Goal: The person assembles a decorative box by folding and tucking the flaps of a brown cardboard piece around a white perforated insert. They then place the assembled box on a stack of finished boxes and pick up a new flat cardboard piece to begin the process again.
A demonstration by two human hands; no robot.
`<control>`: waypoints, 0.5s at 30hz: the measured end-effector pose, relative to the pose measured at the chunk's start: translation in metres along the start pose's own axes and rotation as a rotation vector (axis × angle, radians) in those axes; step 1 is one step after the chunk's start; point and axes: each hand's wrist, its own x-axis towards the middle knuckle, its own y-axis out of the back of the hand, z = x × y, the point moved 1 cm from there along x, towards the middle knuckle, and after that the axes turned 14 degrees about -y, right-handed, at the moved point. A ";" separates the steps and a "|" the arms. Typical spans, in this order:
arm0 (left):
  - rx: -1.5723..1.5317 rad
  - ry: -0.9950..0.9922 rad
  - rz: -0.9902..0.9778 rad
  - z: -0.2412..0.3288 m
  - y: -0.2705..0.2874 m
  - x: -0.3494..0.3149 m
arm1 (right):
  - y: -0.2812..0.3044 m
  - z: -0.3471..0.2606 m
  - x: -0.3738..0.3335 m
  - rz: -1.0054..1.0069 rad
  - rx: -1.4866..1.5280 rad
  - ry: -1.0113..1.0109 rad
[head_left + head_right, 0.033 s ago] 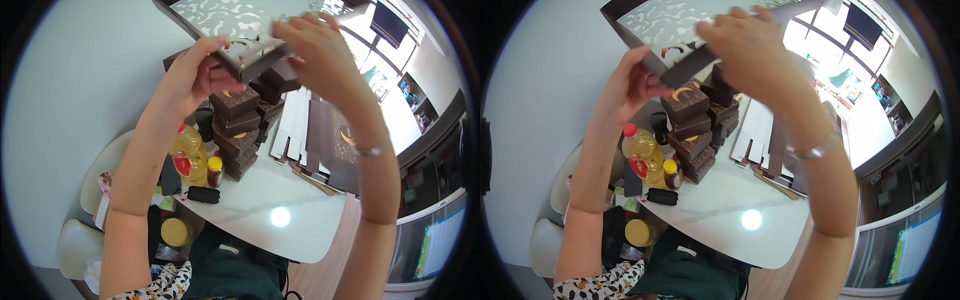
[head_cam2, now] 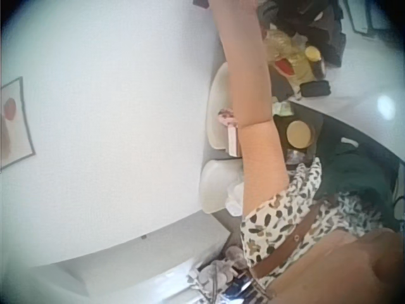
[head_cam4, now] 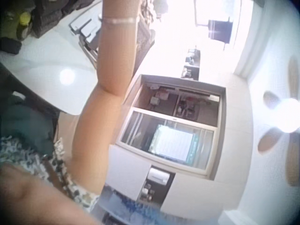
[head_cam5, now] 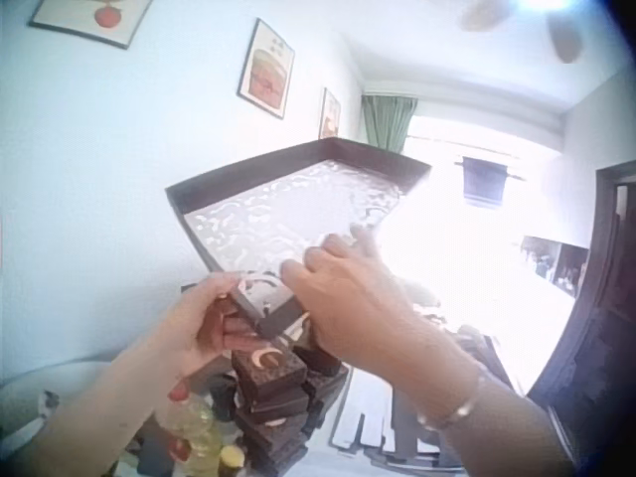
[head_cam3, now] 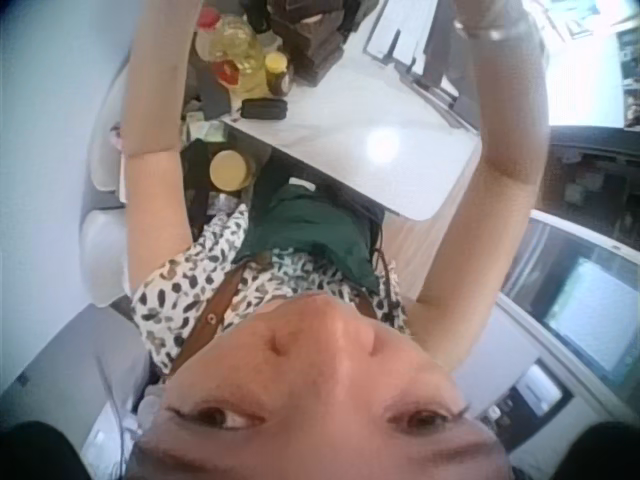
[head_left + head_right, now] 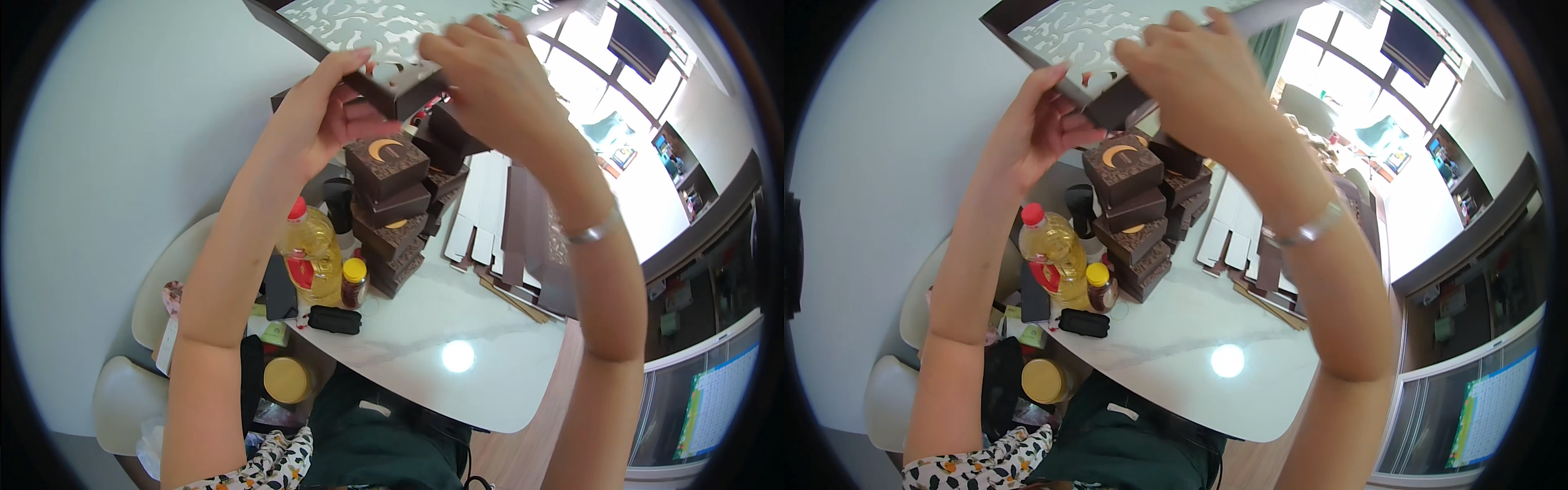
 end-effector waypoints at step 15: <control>0.044 0.162 0.510 -0.115 0.102 0.112 | -0.210 -0.012 0.038 -0.364 0.387 -0.413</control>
